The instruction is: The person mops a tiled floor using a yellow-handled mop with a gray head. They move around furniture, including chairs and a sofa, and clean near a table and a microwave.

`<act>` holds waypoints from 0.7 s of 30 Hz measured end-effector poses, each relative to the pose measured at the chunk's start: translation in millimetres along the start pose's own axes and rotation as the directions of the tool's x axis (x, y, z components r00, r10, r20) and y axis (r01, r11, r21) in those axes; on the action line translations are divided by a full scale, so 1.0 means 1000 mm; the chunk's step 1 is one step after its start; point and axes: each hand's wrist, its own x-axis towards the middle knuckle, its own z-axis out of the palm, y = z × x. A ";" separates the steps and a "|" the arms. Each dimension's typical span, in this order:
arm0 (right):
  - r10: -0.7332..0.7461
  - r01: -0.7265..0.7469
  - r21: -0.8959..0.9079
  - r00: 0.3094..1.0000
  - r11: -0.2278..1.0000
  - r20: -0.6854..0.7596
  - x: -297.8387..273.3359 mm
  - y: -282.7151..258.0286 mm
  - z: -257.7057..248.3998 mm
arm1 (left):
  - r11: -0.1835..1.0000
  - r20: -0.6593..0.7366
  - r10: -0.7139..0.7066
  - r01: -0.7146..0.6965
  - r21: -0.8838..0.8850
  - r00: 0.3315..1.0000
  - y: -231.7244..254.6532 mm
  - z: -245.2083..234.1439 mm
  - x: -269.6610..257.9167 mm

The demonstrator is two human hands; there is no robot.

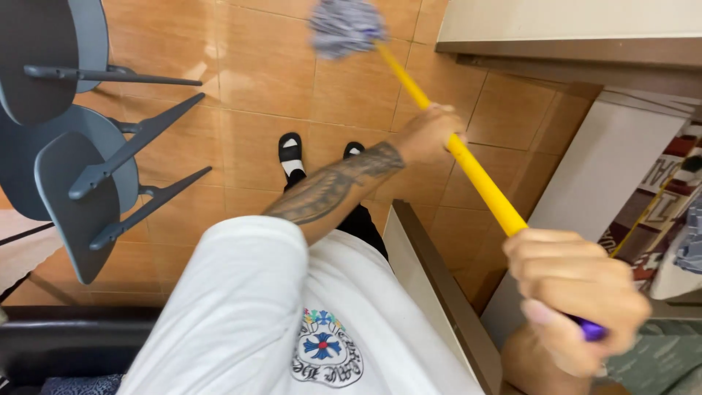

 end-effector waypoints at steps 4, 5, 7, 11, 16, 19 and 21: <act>0.056 -0.008 -0.228 0.978 0.974 0.203 -0.015 0.024 0.021 | 0.999 0.075 0.004 -0.001 -0.038 0.997 -0.076 0.064 -0.010; 0.022 0.013 -0.196 0.984 0.981 0.177 -0.010 0.023 0.025 | 0.995 0.086 0.099 -0.097 -0.037 0.991 -0.072 0.049 -0.010; 0.048 -0.028 -0.156 0.990 0.987 0.130 -0.014 0.000 0.033 | 0.984 0.113 0.166 -0.156 -0.087 0.980 -0.030 0.034 -0.031; 0.003 -0.003 0.019 1.000 1.000 0.000 -0.016 -0.006 0.031 | 0.986 0.191 -0.058 0.027 0.162 0.980 0.010 -0.049 -0.061; -0.010 0.026 0.265 0.998 0.964 -0.059 -0.023 0.046 0.081 | 0.928 0.017 -0.181 0.165 0.335 0.983 -0.008 -0.124 -0.169; -0.039 0.020 0.327 0.998 0.945 0.050 -0.029 0.101 0.116 | 0.868 -0.219 -0.239 0.310 0.388 0.946 -0.035 -0.156 -0.224; -0.159 0.120 0.322 0.983 0.939 0.096 -0.052 0.160 0.141 | 0.507 -0.427 -0.596 0.731 0.456 0.680 -0.044 -0.169 -0.250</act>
